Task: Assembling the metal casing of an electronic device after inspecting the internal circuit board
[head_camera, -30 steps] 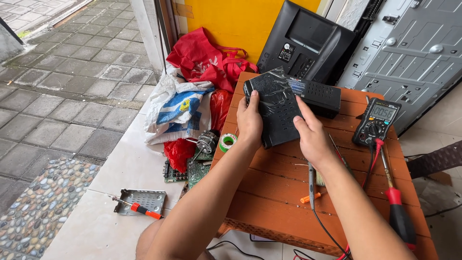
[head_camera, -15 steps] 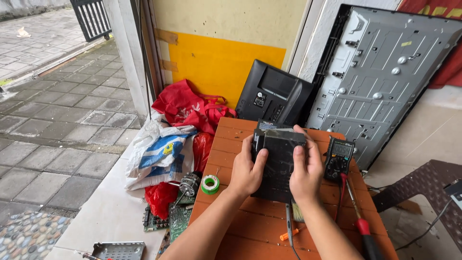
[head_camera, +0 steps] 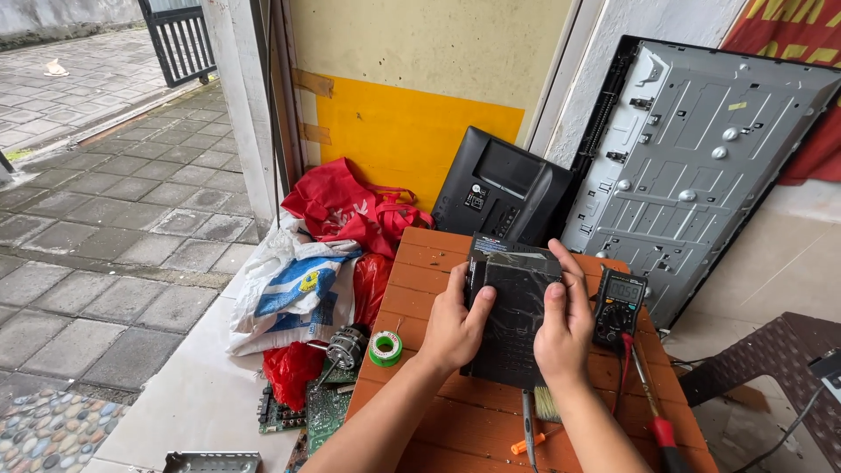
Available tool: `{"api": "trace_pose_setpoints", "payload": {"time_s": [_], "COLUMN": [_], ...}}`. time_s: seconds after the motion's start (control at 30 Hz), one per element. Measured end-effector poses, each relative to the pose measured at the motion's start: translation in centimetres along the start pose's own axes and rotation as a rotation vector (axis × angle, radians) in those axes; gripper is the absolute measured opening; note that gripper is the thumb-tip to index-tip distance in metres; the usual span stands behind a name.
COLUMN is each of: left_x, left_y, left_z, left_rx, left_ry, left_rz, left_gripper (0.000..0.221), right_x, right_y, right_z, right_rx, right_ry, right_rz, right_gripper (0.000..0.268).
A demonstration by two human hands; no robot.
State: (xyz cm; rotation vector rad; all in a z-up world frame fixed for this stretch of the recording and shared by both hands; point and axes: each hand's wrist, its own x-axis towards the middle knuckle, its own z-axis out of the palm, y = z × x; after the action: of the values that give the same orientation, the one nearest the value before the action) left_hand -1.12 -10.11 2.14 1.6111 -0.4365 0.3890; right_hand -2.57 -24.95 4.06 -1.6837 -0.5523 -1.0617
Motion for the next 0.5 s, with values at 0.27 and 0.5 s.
{"api": "trace_pose_setpoints", "payload": {"time_s": [0.27,0.5], "left_x": [0.5,1.6], "left_y": [-0.1,-2.8], "left_z": [-0.3,-1.3], "left_rx": [-0.064,-0.355], "left_ry": [-0.022,-0.207], "left_rz": [-0.042,-0.389], "left_gripper": [0.041,0.047], "right_x": [0.9,0.5], "right_y": [-1.5,1.4], "right_z": [0.2,-1.8], "right_rx": [0.126,-0.091], "right_ry": [0.066,-0.064], "right_rz": [0.084,0.211], "right_gripper": [0.041,0.03]}}
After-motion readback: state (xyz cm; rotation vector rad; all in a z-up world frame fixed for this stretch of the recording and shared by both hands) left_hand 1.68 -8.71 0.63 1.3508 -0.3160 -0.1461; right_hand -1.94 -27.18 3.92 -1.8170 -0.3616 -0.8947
